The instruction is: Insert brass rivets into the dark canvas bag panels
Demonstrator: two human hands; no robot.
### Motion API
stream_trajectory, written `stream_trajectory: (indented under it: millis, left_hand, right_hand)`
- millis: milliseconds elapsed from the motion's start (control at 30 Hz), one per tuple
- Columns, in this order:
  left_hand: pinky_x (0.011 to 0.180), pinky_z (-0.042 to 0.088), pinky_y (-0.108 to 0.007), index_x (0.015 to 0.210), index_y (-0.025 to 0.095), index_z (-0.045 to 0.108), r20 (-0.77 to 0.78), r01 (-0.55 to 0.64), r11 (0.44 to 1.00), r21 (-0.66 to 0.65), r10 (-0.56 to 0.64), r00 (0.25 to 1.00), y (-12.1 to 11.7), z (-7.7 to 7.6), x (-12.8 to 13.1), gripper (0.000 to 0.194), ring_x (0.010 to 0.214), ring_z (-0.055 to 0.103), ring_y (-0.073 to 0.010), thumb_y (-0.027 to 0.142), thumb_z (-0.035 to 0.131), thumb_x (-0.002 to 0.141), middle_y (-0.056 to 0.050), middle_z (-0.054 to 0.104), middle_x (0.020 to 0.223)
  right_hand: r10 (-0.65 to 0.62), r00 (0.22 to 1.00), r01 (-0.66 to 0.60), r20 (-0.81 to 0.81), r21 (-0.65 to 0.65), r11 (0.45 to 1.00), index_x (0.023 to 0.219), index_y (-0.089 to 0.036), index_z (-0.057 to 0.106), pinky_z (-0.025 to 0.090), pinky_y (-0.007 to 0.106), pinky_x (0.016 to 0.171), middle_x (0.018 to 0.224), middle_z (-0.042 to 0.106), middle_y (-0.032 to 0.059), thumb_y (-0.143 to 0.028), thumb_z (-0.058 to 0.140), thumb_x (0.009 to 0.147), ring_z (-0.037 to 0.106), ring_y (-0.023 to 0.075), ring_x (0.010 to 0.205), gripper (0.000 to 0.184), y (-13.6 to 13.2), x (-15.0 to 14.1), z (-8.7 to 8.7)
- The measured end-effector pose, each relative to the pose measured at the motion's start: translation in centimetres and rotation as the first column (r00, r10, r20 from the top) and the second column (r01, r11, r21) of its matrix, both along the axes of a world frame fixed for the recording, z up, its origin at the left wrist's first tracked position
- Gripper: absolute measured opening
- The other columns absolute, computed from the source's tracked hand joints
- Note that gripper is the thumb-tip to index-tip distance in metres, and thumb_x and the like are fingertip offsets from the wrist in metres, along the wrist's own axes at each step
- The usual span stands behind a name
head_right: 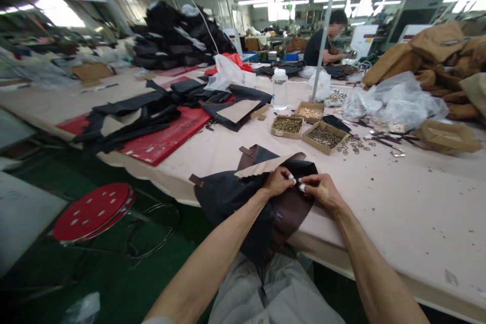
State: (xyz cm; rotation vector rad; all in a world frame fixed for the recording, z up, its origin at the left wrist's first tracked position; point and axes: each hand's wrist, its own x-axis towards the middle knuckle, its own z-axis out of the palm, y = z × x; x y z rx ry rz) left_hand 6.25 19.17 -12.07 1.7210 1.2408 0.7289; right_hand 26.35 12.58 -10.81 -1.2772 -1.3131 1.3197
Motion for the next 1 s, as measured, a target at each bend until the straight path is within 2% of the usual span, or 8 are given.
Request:
stream_trajectory:
  millis: [167,300,400,500,600,833,1000]
  left_hand:
    - [0.063,0.045,-0.025,0.076,0.016,0.067,-0.007,-0.010,1.000,-0.005,0.010,1.000,-0.3,0.0,-0.1,0.012,0.066,0.061,-0.0141,0.020,0.076,0.068,0.000,0.069,0.072]
    - [0.059,0.044,-0.024,0.076,0.016,0.067,0.005,-0.011,1.000,-0.010,0.011,1.000,-0.1,-0.2,-0.4,0.013,0.062,0.061,-0.0135,0.020,0.077,0.068,0.001,0.068,0.067]
    - [0.056,0.043,-0.023,0.076,0.016,0.066,0.023,-0.014,1.000,-0.010,0.014,1.000,0.3,-0.4,-0.6,0.015,0.059,0.062,-0.0139,0.022,0.078,0.068,0.001,0.067,0.064]
    - [0.055,0.043,-0.023,0.074,0.016,0.066,0.040,-0.023,1.000,-0.006,0.023,0.999,0.6,-0.4,-0.7,0.014,0.059,0.063,-0.0142,0.020,0.077,0.067,0.001,0.067,0.064]
    - [0.054,0.044,-0.023,0.075,0.015,0.068,0.051,-0.007,1.000,-0.023,0.008,0.999,0.7,-0.4,-0.6,0.012,0.058,0.063,-0.0138,0.018,0.076,0.066,0.000,0.068,0.064]
    - [0.057,0.047,-0.023,0.074,0.014,0.071,0.080,0.042,0.996,-0.077,-0.036,0.996,1.0,-0.7,-0.1,0.013,0.060,0.064,-0.0139,0.020,0.077,0.065,-0.002,0.070,0.066]
    - [0.056,0.047,-0.023,0.072,0.014,0.069,0.102,0.048,0.995,-0.091,-0.038,0.994,1.1,-1.0,0.0,0.012,0.060,0.065,-0.0145,0.019,0.077,0.065,-0.003,0.070,0.065]
  right_hand:
    - [-0.020,0.988,0.009,0.155,0.076,0.997,0.092,-0.014,0.078,0.048,0.028,0.061,0.076,0.073,0.0059,-0.032,0.073,0.069,0.063,0.0178,0.063,0.030,0.3,-1.0,-0.7]
    - [-0.053,0.951,-0.018,0.304,0.226,0.974,0.088,-0.017,0.078,0.045,0.027,0.058,0.069,0.069,0.0030,-0.028,0.063,0.075,0.061,0.0173,0.061,0.023,0.8,-1.5,-0.7]
    - [-0.049,0.932,-0.072,0.359,0.316,0.946,0.087,-0.019,0.077,0.046,0.028,0.060,0.073,0.070,0.0027,-0.025,0.062,0.076,0.062,0.0177,0.063,0.020,1.3,-1.7,-0.6]
    - [-0.011,0.934,-0.122,0.357,0.348,0.930,0.088,-0.020,0.077,0.048,0.029,0.062,0.077,0.070,0.0034,-0.023,0.061,0.077,0.064,0.0188,0.065,0.019,1.3,-1.5,-0.5]
    - [-0.007,0.944,-0.111,0.330,0.338,0.935,0.089,-0.020,0.077,0.050,0.030,0.065,0.080,0.072,0.0047,-0.024,0.062,0.078,0.065,0.0203,0.070,0.019,0.7,-1.1,-0.4]
    - [0.015,0.942,-0.141,0.336,0.353,0.925,0.091,-0.021,0.080,0.051,0.034,0.082,0.093,0.076,0.0067,-0.025,0.066,0.076,0.068,0.0252,0.089,0.021,-0.3,0.3,-0.1]
    - [-0.003,0.944,-0.119,0.329,0.351,0.929,0.090,-0.022,0.078,0.051,0.035,0.082,0.094,0.076,0.0073,-0.030,0.069,0.077,0.068,0.0254,0.089,0.017,-0.4,0.6,-0.8]
